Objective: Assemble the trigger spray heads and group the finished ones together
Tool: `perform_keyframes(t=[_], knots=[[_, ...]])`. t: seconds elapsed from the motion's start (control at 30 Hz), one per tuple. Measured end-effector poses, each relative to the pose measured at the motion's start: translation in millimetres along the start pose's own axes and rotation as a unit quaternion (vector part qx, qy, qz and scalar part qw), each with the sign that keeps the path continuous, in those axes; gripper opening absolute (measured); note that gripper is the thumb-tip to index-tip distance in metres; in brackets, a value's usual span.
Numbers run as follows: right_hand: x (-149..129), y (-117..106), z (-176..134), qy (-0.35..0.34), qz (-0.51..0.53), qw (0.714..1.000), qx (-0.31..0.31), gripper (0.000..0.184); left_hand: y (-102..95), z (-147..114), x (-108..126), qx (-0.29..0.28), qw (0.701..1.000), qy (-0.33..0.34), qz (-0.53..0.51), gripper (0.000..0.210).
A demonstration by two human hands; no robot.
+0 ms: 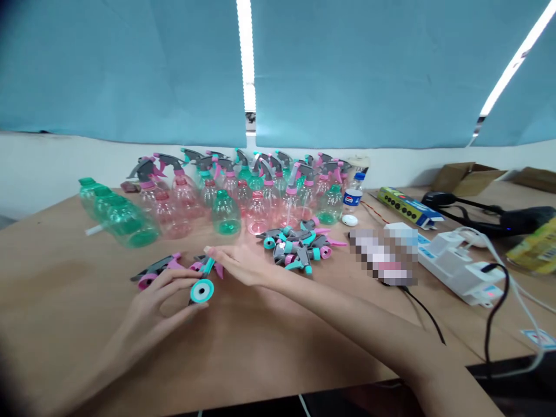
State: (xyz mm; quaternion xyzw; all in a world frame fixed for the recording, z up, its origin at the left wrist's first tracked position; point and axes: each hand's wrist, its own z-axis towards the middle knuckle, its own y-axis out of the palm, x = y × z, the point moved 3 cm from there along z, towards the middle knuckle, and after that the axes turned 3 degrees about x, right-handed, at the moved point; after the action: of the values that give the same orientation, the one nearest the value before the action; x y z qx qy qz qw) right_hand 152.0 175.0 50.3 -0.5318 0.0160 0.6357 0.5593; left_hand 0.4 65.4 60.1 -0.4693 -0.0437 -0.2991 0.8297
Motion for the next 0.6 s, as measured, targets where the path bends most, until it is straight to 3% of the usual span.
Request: perform_keyframes(t=[0.07,0.17,0.23,0.3,0.47,0.6], knots=[[-3.5,-10.3,-11.7,0.008,0.061,0.998,0.003,0.044,11.7,2.8,2.4,0.011,0.998,-0.043,-0.034,0.02],[-6.7,-26.2,-33.2,0.002,0.116,0.99,0.078,0.034,28.3,11.7,6.7,0.033,0.989,-0.099,-0.109,0.018],[-7.5,-34.5,-48.1,-0.019,0.096,0.984,0.147,0.034,41.1,20.3,9.5,0.029,0.977,-0.133,-0.167,0.019],[-7.4,-38.1,-60.1,-0.039,0.047,0.983,0.176,0.039,54.5,28.9,13.2,0.023,0.964,-0.15,-0.221,0.02],[-3.1,-38.6,-75.0,-0.05,-0.035,0.982,0.181,0.035,77.2,37.4,23.6,0.008,0.964,-0.126,-0.232,0.019],[2.2,-34.1,-83.2,-0.043,-0.03,0.982,0.182,0.038,78.2,31.9,26.6,-0.014,0.973,-0.098,-0.208,0.021]])
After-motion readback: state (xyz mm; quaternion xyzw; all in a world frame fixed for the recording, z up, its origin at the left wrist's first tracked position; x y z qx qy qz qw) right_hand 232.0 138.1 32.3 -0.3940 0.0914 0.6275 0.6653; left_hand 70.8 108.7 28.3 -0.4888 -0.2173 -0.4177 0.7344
